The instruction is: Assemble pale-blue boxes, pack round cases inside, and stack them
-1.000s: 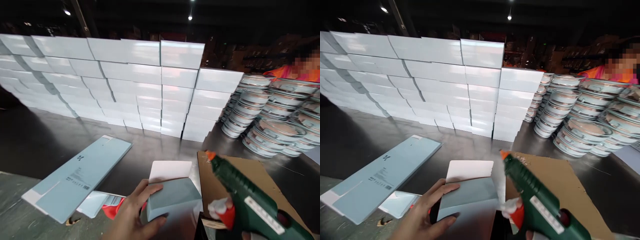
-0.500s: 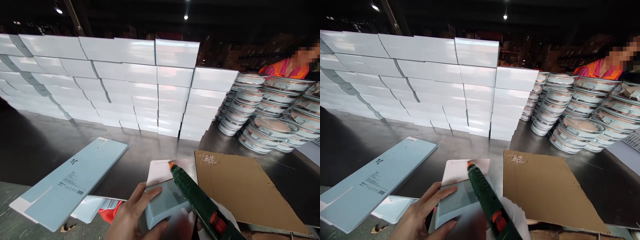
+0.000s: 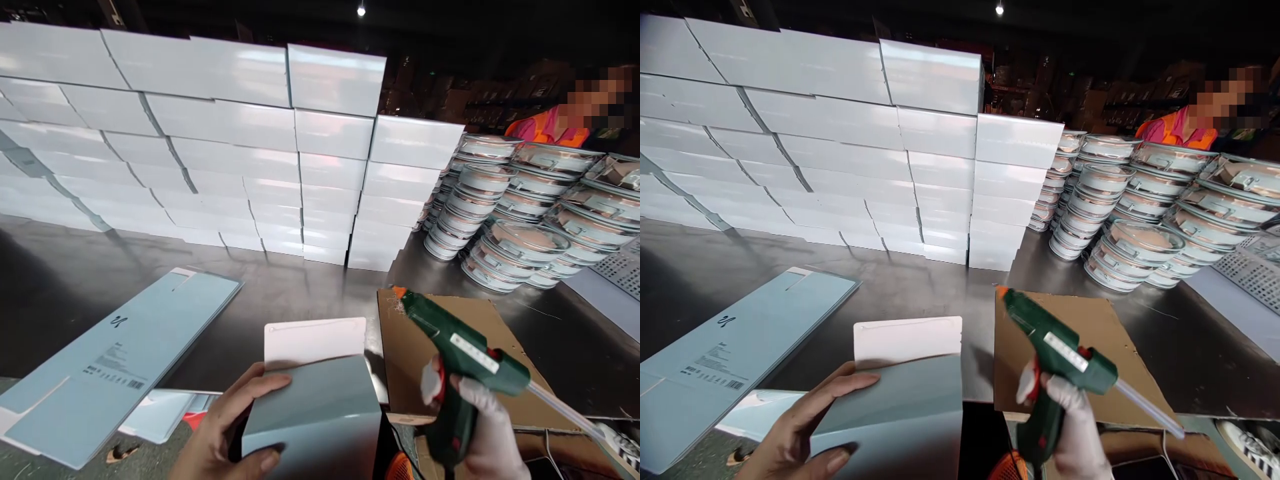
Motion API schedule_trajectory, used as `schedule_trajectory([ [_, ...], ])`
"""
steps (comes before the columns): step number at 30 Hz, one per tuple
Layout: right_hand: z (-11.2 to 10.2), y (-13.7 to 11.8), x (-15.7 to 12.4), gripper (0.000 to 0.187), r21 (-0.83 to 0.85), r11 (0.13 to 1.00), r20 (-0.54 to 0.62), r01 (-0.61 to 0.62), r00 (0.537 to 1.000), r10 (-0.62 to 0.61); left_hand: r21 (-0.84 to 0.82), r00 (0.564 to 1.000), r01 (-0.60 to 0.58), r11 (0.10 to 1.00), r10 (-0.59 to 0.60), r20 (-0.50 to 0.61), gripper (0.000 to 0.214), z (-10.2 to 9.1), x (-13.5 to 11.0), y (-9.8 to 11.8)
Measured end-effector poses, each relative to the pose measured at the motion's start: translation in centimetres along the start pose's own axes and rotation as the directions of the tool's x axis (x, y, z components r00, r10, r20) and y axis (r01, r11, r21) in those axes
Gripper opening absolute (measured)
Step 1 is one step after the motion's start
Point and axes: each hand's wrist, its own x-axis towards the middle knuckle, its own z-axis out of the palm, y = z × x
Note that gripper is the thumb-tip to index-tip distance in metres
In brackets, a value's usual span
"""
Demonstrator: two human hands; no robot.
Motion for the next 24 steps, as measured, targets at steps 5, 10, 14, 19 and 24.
schedule_trajectory([
  [5,-6.6,0.7,3.6,0.039,0.050,0.849,-0.194,-0.526,0.829,0.525,0.008,0.995,0.073,0.997,-0.073,0.068,0.055,0.0,-1.2,-1.9],
  [10,-7.0,0.8,2.5,0.037,-0.353,0.819,-0.358,-0.453,0.874,0.329,-0.004,0.988,0.084,0.996,-0.083,0.131,0.054,0.3,-0.7,-1.9],
  [14,1.6,0.1,0.3,0.114,0.113,0.989,0.306,0.097,0.943,-0.128,-0.080,0.993,0.016,0.997,-0.006,0.122,0.049,1.0,0.0,-1.2],
  [19,6.8,0.2,-0.6,0.083,0.331,0.939,0.546,0.096,0.792,-0.274,-0.423,0.996,-0.084,0.902,0.065,-0.059,0.037,2.6,0.6,0.7],
  [24,5.8,0.0,0.6,0.073,0.123,0.780,0.591,0.613,0.586,-0.554,-0.309,0.959,-0.271,0.912,0.284,-0.001,0.032,1.9,1.6,2.0],
])
